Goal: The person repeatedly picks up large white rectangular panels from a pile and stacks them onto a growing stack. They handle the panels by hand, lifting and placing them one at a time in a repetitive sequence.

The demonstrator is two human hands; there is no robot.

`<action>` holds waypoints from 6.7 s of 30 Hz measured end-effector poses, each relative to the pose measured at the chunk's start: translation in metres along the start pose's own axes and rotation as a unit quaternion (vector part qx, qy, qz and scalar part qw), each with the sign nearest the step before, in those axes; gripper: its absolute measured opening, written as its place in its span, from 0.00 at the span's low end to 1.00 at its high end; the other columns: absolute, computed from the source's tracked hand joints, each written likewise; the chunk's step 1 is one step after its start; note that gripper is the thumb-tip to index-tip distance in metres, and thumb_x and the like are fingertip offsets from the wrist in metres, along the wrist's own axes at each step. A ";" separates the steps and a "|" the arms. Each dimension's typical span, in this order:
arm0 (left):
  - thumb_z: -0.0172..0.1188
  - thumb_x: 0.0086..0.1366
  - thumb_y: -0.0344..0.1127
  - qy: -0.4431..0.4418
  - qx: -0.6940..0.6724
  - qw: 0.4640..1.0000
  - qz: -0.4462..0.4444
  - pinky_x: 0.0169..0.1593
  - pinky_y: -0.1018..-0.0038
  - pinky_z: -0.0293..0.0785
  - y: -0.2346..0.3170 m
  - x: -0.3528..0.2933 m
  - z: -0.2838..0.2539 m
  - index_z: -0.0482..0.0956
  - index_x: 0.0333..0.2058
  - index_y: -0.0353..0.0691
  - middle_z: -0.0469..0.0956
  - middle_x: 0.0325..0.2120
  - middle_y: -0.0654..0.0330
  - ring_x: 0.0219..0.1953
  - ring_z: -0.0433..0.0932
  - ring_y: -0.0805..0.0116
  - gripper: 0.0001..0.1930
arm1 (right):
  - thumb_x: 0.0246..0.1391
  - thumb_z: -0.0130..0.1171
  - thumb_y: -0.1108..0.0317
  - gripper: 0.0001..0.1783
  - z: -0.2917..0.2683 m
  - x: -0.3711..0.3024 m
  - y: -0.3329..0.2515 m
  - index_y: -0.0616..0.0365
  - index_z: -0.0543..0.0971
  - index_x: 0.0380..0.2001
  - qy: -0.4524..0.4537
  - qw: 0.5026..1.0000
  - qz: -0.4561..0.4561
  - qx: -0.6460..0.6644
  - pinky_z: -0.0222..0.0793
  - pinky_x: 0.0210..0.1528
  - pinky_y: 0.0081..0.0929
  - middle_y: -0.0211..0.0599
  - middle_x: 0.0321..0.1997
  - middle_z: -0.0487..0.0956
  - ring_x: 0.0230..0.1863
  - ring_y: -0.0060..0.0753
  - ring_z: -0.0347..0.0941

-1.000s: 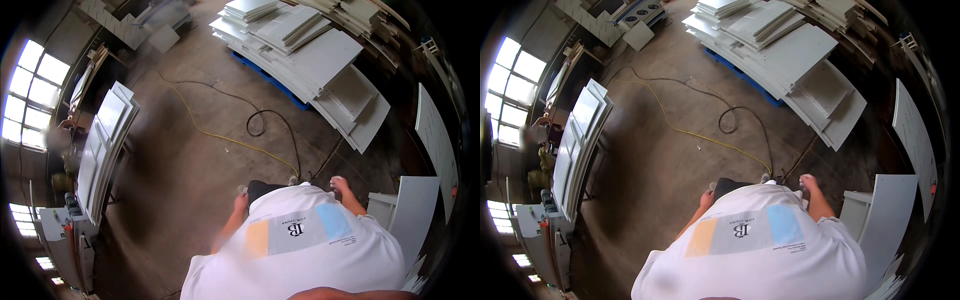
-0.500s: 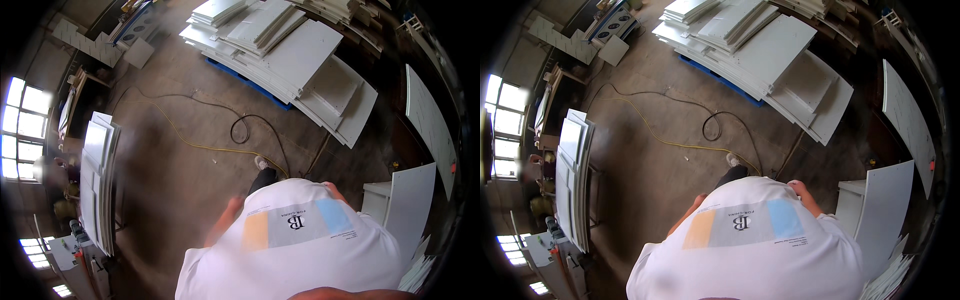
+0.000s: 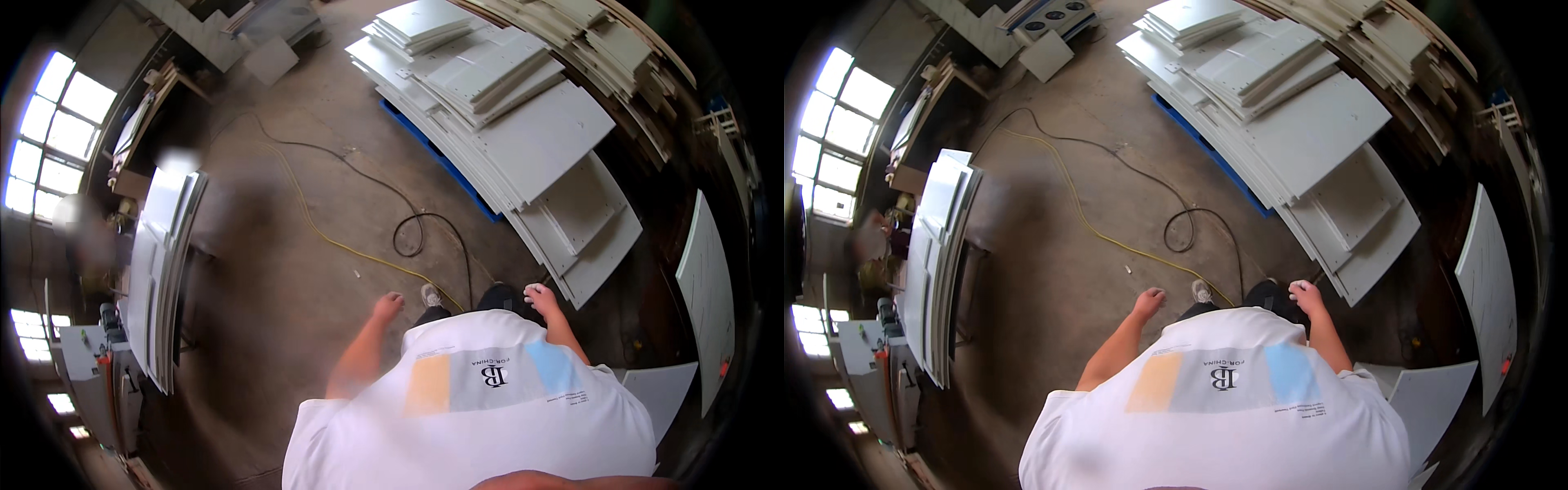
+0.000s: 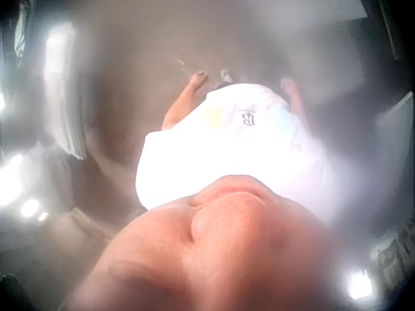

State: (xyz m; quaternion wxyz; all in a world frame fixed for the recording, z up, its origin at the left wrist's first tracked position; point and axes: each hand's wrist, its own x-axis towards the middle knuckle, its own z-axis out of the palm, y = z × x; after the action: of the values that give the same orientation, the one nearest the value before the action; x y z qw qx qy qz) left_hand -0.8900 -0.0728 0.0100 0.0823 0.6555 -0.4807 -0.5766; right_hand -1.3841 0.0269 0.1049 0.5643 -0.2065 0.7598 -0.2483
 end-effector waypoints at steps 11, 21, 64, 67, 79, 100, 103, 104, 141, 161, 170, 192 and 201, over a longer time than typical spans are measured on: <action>0.53 0.61 0.44 0.100 -0.008 0.988 -0.116 0.42 0.66 0.75 -0.009 -0.032 0.080 0.81 0.41 0.38 0.82 0.34 0.54 0.37 0.81 0.61 0.18 | 0.54 0.58 0.66 0.12 -0.146 0.124 0.025 0.59 0.78 0.39 -0.046 0.998 -0.018 0.043 0.72 0.32 0.26 0.36 0.34 0.79 0.32 0.27 0.75; 0.55 0.61 0.44 0.102 -0.022 0.992 -0.077 0.47 0.63 0.73 0.092 -0.089 0.248 0.81 0.42 0.38 0.81 0.38 0.49 0.43 0.79 0.55 0.17 | 0.54 0.55 0.58 0.14 -0.210 0.205 -0.060 0.49 0.75 0.42 -0.064 0.993 0.060 -0.073 0.65 0.30 0.28 0.27 0.36 0.79 0.31 0.24 0.74; 0.55 0.58 0.41 0.225 -0.248 0.922 -0.196 0.31 0.70 0.74 -0.120 -0.288 0.437 0.80 0.33 0.41 0.80 0.24 0.59 0.26 0.78 0.69 0.11 | 0.50 0.58 0.58 0.17 -0.200 0.106 0.028 0.61 0.81 0.34 -0.251 0.786 -0.338 -0.453 0.72 0.39 0.36 0.47 0.33 0.81 0.36 0.43 0.78; 0.54 0.59 0.41 0.263 -0.318 0.891 -0.190 0.31 0.70 0.74 -0.126 -0.291 0.428 0.80 0.35 0.41 0.80 0.25 0.60 0.26 0.78 0.69 0.12 | 0.50 0.58 0.56 0.17 -0.216 0.108 0.031 0.61 0.81 0.34 -0.230 0.780 -0.296 -0.501 0.72 0.40 0.36 0.48 0.34 0.81 0.37 0.44 0.78; 0.51 0.63 0.37 0.222 -0.322 0.917 -0.084 0.32 0.75 0.73 -0.059 -0.267 0.395 0.77 0.35 0.33 0.79 0.29 0.59 0.29 0.76 0.73 0.12 | 0.55 0.57 0.60 0.14 -0.124 0.024 -0.017 0.61 0.80 0.33 -0.265 0.839 -0.286 -0.378 0.71 0.35 0.26 0.35 0.27 0.80 0.29 0.25 0.76; 0.55 0.62 0.38 0.151 -0.312 0.932 -0.107 0.32 0.74 0.74 -0.109 -0.216 0.378 0.79 0.41 0.35 0.81 0.29 0.58 0.27 0.78 0.71 0.14 | 0.46 0.61 0.56 0.15 -0.230 0.044 0.084 0.55 0.83 0.33 -0.141 0.910 -0.129 -0.368 0.73 0.35 0.28 0.36 0.31 0.82 0.31 0.28 0.78; 0.55 0.62 0.40 0.152 -0.230 0.952 -0.132 0.35 0.74 0.75 -0.084 -0.210 0.381 0.79 0.40 0.36 0.81 0.30 0.58 0.29 0.80 0.70 0.14 | 0.46 0.62 0.58 0.14 -0.232 0.030 0.063 0.55 0.83 0.32 -0.131 0.921 -0.147 -0.337 0.73 0.35 0.26 0.33 0.29 0.82 0.30 0.26 0.78; 0.55 0.61 0.41 0.151 -0.198 0.961 -0.123 0.37 0.74 0.75 -0.072 -0.214 0.378 0.79 0.40 0.36 0.81 0.30 0.57 0.29 0.80 0.71 0.15 | 0.46 0.62 0.58 0.14 -0.233 0.027 0.057 0.55 0.83 0.32 -0.131 0.918 -0.149 -0.343 0.73 0.36 0.27 0.33 0.30 0.83 0.31 0.27 0.78; 0.53 0.60 0.46 -0.094 0.291 0.950 0.059 0.46 0.58 0.73 0.339 0.228 0.198 0.80 0.40 0.44 0.80 0.38 0.49 0.43 0.77 0.48 0.15 | 0.54 0.58 0.67 0.06 -0.296 0.112 0.013 0.56 0.79 0.33 0.071 0.978 0.172 0.093 0.66 0.23 0.21 0.30 0.27 0.79 0.23 0.20 0.71; 0.58 0.58 0.51 0.277 0.389 0.849 0.226 0.50 0.58 0.69 0.637 0.622 0.095 0.75 0.45 0.39 0.76 0.42 0.49 0.47 0.73 0.49 0.23 | 0.56 0.56 0.65 0.09 -0.239 0.235 -0.116 0.58 0.78 0.35 0.038 0.993 0.112 -0.013 0.68 0.33 0.23 0.27 0.27 0.77 0.27 0.19 0.71; 0.62 0.57 0.39 0.153 0.157 0.930 0.294 0.49 0.61 0.70 0.559 0.494 0.200 0.71 0.49 0.37 0.75 0.41 0.50 0.46 0.73 0.51 0.22 | 0.55 0.55 0.39 0.34 -0.187 0.567 -0.392 0.59 0.73 0.50 0.108 0.986 -0.037 0.120 0.68 0.49 0.29 0.34 0.43 0.78 0.43 0.33 0.73; 0.38 0.69 0.63 -0.059 -0.501 0.860 -0.074 0.61 0.63 0.61 0.448 0.416 0.213 0.48 0.65 0.31 0.61 0.61 0.45 0.61 0.65 0.55 0.41 | 0.50 0.57 0.34 0.42 -0.089 0.486 -0.327 0.69 0.71 0.45 -0.010 0.987 0.057 0.147 0.74 0.42 0.29 0.40 0.39 0.78 0.38 0.29 0.76; 0.50 0.69 0.50 -0.045 -0.560 0.824 -0.071 0.57 0.61 0.66 0.457 0.401 0.242 0.59 0.58 0.34 0.68 0.54 0.51 0.56 0.68 0.56 0.28 | 0.51 0.58 0.37 0.38 -0.094 0.454 -0.277 0.63 0.74 0.48 -0.098 0.978 0.091 0.160 0.73 0.46 0.32 0.37 0.41 0.79 0.40 0.31 0.76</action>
State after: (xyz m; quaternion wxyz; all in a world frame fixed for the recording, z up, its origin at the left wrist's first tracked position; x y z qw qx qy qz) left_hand -1.3876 -0.4955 -0.0368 0.3723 0.5025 -0.0306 -0.7798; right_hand -1.5909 -0.4484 -0.0467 0.6817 -0.0669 0.6673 -0.2926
